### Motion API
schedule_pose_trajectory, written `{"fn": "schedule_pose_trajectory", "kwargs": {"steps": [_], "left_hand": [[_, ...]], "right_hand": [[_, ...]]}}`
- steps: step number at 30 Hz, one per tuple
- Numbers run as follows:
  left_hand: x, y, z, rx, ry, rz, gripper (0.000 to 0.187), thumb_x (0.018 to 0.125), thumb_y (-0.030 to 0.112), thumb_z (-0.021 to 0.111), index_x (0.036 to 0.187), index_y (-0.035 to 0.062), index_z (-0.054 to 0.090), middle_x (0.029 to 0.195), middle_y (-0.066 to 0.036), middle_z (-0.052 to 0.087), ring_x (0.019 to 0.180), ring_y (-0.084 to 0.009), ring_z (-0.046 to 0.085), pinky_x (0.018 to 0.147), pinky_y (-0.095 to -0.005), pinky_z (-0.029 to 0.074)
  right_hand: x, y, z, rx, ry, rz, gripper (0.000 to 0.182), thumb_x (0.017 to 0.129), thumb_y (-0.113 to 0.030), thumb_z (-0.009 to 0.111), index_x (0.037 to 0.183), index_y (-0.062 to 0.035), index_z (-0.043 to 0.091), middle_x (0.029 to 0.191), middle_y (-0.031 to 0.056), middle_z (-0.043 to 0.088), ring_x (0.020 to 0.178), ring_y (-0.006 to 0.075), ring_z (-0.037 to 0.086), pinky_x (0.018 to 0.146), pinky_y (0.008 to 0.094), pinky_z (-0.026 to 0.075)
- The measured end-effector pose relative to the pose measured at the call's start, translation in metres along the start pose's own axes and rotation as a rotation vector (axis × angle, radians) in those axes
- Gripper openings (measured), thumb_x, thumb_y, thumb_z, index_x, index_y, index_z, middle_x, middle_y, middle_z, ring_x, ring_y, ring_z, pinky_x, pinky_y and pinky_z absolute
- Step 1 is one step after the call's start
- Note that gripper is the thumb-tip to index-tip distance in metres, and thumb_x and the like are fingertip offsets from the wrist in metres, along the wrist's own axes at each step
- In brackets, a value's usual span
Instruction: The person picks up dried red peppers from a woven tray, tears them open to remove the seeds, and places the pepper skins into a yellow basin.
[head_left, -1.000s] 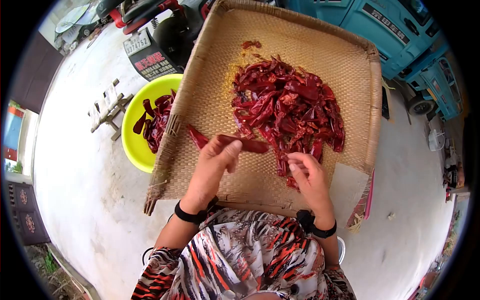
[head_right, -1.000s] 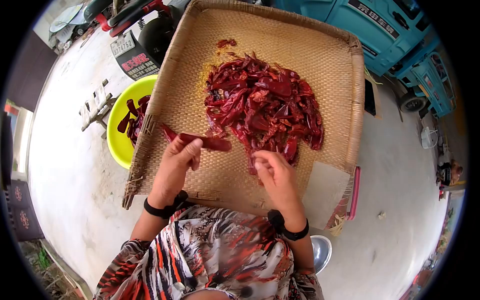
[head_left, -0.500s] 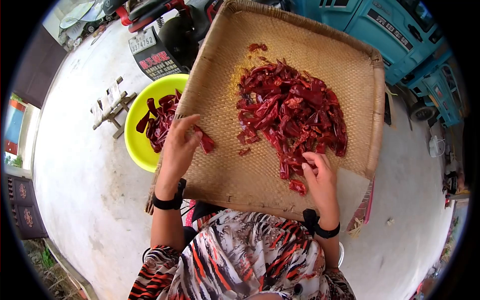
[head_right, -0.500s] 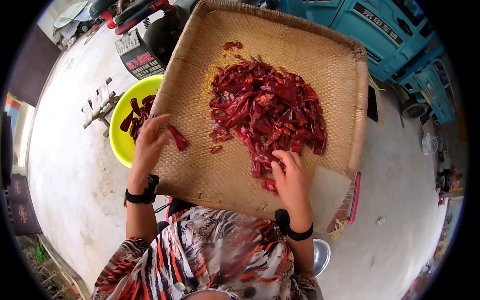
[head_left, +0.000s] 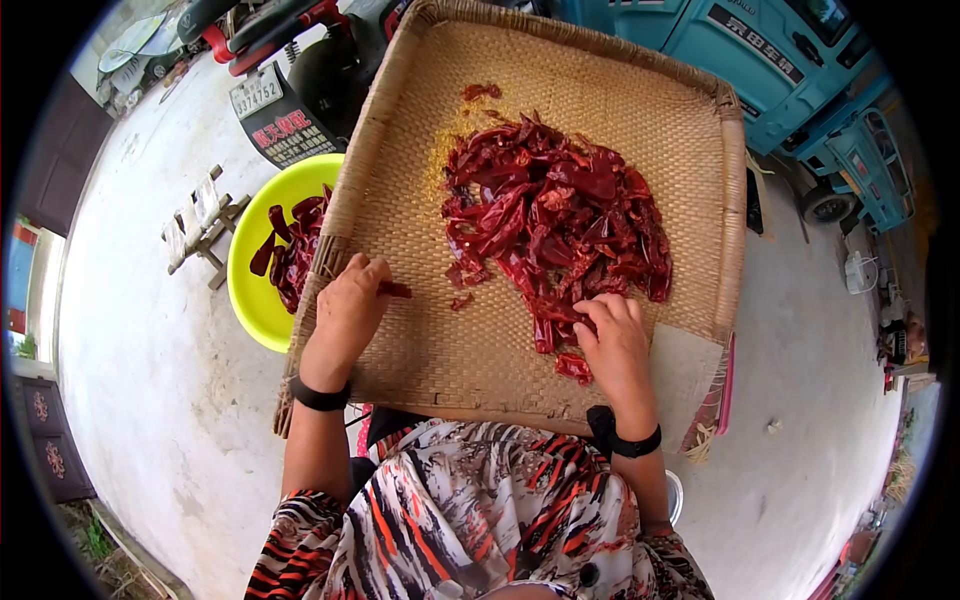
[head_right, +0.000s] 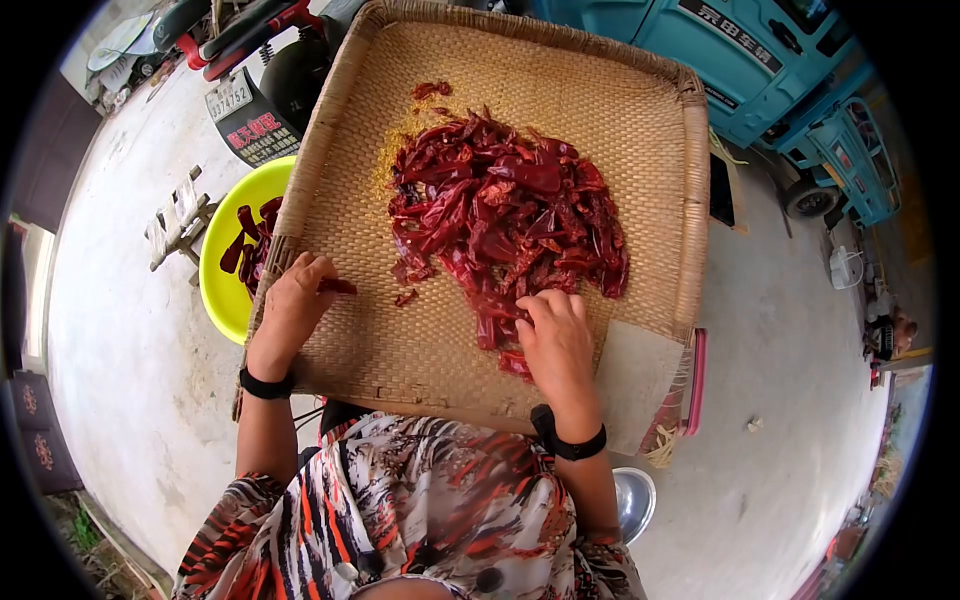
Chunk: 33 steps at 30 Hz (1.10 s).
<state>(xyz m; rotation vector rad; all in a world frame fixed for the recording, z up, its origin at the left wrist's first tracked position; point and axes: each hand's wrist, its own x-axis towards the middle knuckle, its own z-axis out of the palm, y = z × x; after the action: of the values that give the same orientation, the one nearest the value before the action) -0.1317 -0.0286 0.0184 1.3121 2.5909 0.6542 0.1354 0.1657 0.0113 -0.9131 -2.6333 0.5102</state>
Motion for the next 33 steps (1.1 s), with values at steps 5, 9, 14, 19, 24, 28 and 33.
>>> {"fn": "schedule_pose_trajectory", "kwargs": {"steps": [5, 9, 14, 19, 24, 28, 33], "left_hand": [[-0.005, 0.004, -0.024, -0.174, 0.139, 0.025, 0.019, 0.077, 0.005, 0.070, 0.093, 0.0050, 0.061, 0.091, -0.014, 0.062, 0.084, -0.0326, 0.062, 0.072, -0.0385, 0.050], [0.002, -0.023, -0.041, -0.092, 0.378, -0.074, 0.025, 0.081, 0.000, 0.065, 0.105, 0.0031, 0.063, 0.092, -0.012, 0.063, 0.083, -0.0230, 0.062, 0.072, -0.0322, 0.048], [-0.001, 0.004, -0.040, -0.272, 0.425, -0.116, 0.043, 0.086, 0.003, 0.064, 0.128, 0.0067, 0.053, 0.100, -0.005, 0.059, 0.077, -0.0111, 0.058, 0.066, -0.0232, 0.048], [-0.020, 0.070, 0.001, -0.978, -0.320, -0.123, 0.037, 0.090, 0.020, 0.067, 0.121, 0.0021, 0.056, 0.082, -0.003, 0.061, 0.064, -0.0077, 0.054, 0.056, -0.0234, 0.046], [-0.023, 0.072, 0.014, -1.081, -0.501, -0.153, 0.021, 0.093, 0.023, 0.063, 0.101, 0.0036, 0.063, 0.070, 0.003, 0.057, 0.061, -0.0046, 0.048, 0.052, -0.0211, 0.039], [-0.013, 0.050, -0.009, -1.115, -0.042, -0.271, 0.017, 0.094, 0.023, 0.062, 0.096, 0.0060, 0.062, 0.068, 0.004, 0.054, 0.055, -0.0033, 0.044, 0.050, -0.0185, 0.035], [0.006, -0.009, -0.024, -1.328, 0.454, -0.382, 0.017, 0.094, 0.021, 0.062, 0.102, 0.0058, 0.060, 0.070, 0.004, 0.053, 0.051, -0.0028, 0.041, 0.045, -0.0176, 0.030]], "right_hand": [[-0.002, -0.001, -0.001, 0.143, 0.040, 0.091, 0.024, 0.080, -0.009, 0.068, 0.103, -0.0069, 0.062, 0.100, 0.0083, 0.062, 0.097, 0.0278, 0.055, 0.084, 0.0395, 0.046], [-0.005, -0.001, -0.001, 0.388, 0.044, 0.192, 0.025, 0.080, -0.009, 0.069, 0.104, -0.0056, 0.062, 0.099, 0.0089, 0.064, 0.090, 0.0248, 0.060, 0.081, 0.0366, 0.048], [-0.003, -0.018, -0.003, 0.587, 0.030, 0.221, 0.024, 0.081, -0.006, 0.069, 0.104, -0.0035, 0.061, 0.098, 0.0080, 0.065, 0.084, 0.0184, 0.063, 0.076, 0.0309, 0.050], [-0.005, -0.043, 0.001, 0.800, -0.143, 0.129, 0.025, 0.081, -0.002, 0.068, 0.105, -0.0030, 0.060, 0.091, 0.0015, 0.062, 0.082, 0.0089, 0.056, 0.075, 0.0244, 0.047], [-0.009, -0.045, -0.004, 0.749, -0.186, 0.042, 0.026, 0.079, -0.001, 0.070, 0.103, -0.0050, 0.062, 0.100, 0.0039, 0.062, 0.089, 0.0140, 0.058, 0.079, 0.0285, 0.048], [-0.008, -0.034, -0.005, 0.212, -0.007, -0.177, 0.029, 0.074, -0.001, 0.068, 0.102, -0.0068, 0.063, 0.104, 0.0073, 0.060, 0.104, 0.0259, 0.054, 0.087, 0.0358, 0.046], [-0.008, -0.026, 0.009, -0.016, -0.010, -0.309, 0.027, 0.072, 0.000, 0.065, 0.098, -0.0086, 0.066, 0.111, 0.0063, 0.058, 0.111, 0.0294, 0.049, 0.092, 0.0382, 0.043]]}}
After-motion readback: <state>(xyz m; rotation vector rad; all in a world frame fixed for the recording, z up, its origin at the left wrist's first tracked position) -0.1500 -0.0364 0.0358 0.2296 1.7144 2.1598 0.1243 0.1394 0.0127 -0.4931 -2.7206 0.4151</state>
